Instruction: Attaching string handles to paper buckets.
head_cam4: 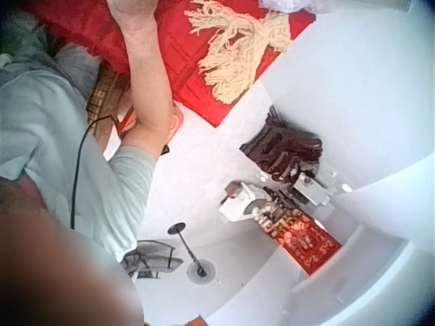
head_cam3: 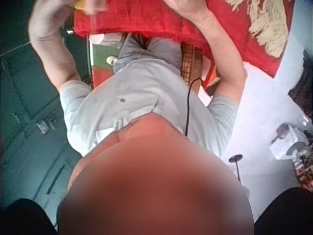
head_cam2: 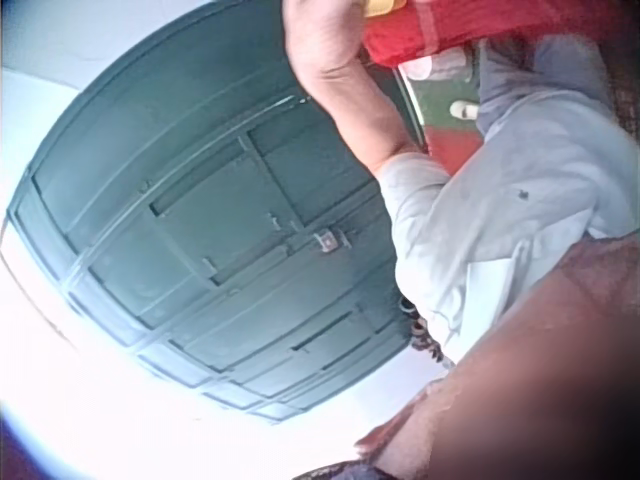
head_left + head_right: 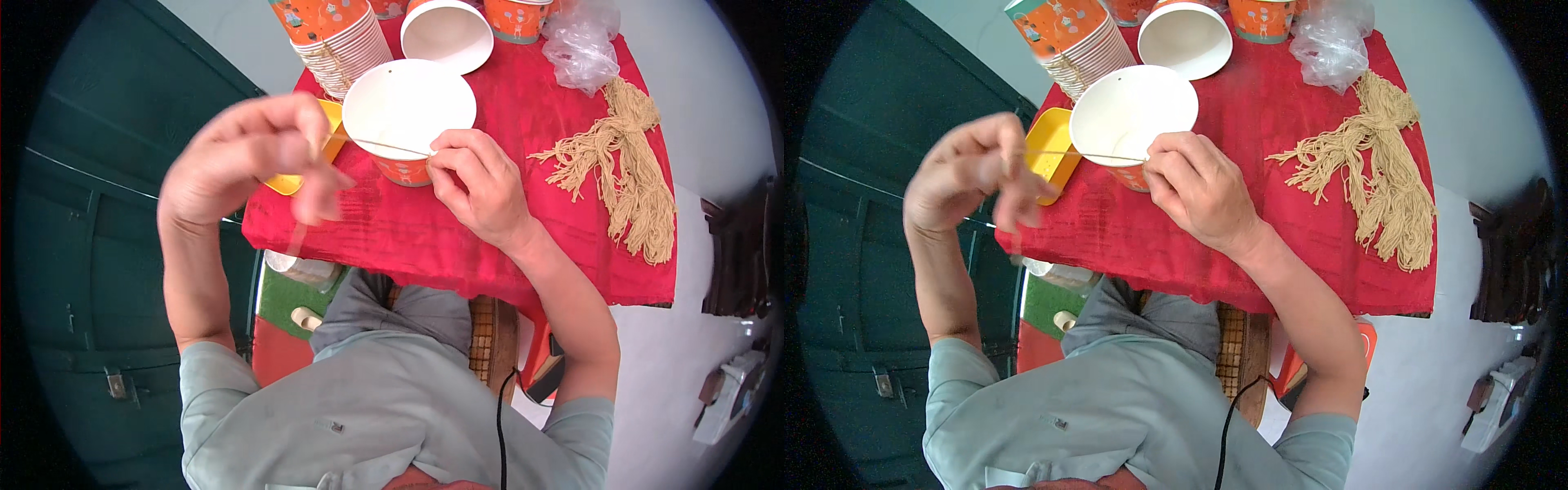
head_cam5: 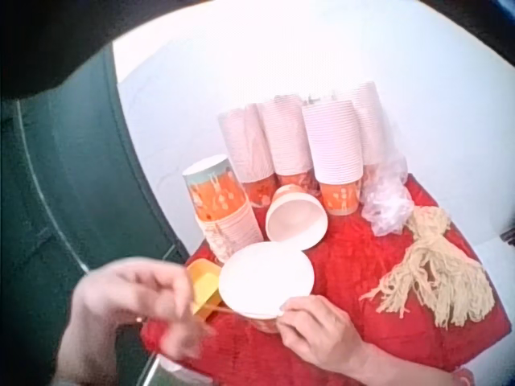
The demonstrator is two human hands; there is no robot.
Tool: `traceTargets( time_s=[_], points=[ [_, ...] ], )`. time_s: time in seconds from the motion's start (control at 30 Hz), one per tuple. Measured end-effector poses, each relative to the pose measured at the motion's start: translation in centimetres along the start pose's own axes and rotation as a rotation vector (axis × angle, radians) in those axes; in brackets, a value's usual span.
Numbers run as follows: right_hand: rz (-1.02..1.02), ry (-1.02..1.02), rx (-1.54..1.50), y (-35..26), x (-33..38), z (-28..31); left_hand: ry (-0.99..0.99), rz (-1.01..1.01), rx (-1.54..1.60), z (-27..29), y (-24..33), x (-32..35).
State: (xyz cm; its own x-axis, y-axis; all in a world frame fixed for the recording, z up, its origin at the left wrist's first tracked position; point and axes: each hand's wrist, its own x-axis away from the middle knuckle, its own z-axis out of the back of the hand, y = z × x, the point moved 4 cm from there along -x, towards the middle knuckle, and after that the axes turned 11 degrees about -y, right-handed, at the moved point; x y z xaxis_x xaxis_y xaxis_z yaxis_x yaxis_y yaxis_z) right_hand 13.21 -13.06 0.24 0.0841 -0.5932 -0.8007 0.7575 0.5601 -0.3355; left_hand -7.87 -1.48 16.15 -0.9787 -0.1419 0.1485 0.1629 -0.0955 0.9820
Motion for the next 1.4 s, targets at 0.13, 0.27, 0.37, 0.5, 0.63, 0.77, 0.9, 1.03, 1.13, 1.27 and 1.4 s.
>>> traceTargets(
  time_s=[0.13,0.27,0.37,0.5,0.63,0.77,0.9,1.03,1.13,1.27,1.4],
  points=[
    [0.013,-0.027,0.003,-0.3,-0.1,-0.3,0.131,-0.111,-0.446,6.4,3.1,-0.8],
    [0.001,-0.026,0.009,-0.2,0.3,-0.3,0.418,-0.164,-0.771,9.4,2.5,-6.9],
    [-0.005,-0.022,0.005,-0.3,-0.3,-0.2,0.664,-0.382,-1.530,8.5,-1.4,-7.8],
    [-0.009,-0.021,0.017,0.0,-0.1,0.1,0.347,0.113,-1.062,-0.1,-3.2,-6.8],
    [-0.010,-0.032,0.009,-0.2,-0.2,0.0,0.301,-0.071,-1.139,-1.8,-7.3,-6.1],
    [-0.006,-0.034,0.004,-0.3,0.0,-0.2,0.342,-0.051,-0.839,-2.8,-9.2,-6.1],
    [-0.026,0.016,-0.037,-0.2,0.1,-0.6,0.533,-0.104,-0.770,-3.8,-9.7,-5.7],
    [-0.032,0.013,-0.084,0.1,0.1,-0.4,0.589,-0.149,-0.707,-3.9,-10.6,-5.7],
    [-0.090,-0.010,-0.163,0.7,0.1,-0.2,0.600,-0.200,-0.657,-3.6,-10.8,-5.8],
    [-0.125,-0.043,-0.182,0.2,-0.3,0.1,0.567,-0.164,-0.680,-3.3,-10.6,-5.4],
    [-0.104,-0.063,-0.113,-0.2,-1.8,0.6,0.447,-0.088,-0.654,-2.5,-10.6,-5.5]
  ],
)
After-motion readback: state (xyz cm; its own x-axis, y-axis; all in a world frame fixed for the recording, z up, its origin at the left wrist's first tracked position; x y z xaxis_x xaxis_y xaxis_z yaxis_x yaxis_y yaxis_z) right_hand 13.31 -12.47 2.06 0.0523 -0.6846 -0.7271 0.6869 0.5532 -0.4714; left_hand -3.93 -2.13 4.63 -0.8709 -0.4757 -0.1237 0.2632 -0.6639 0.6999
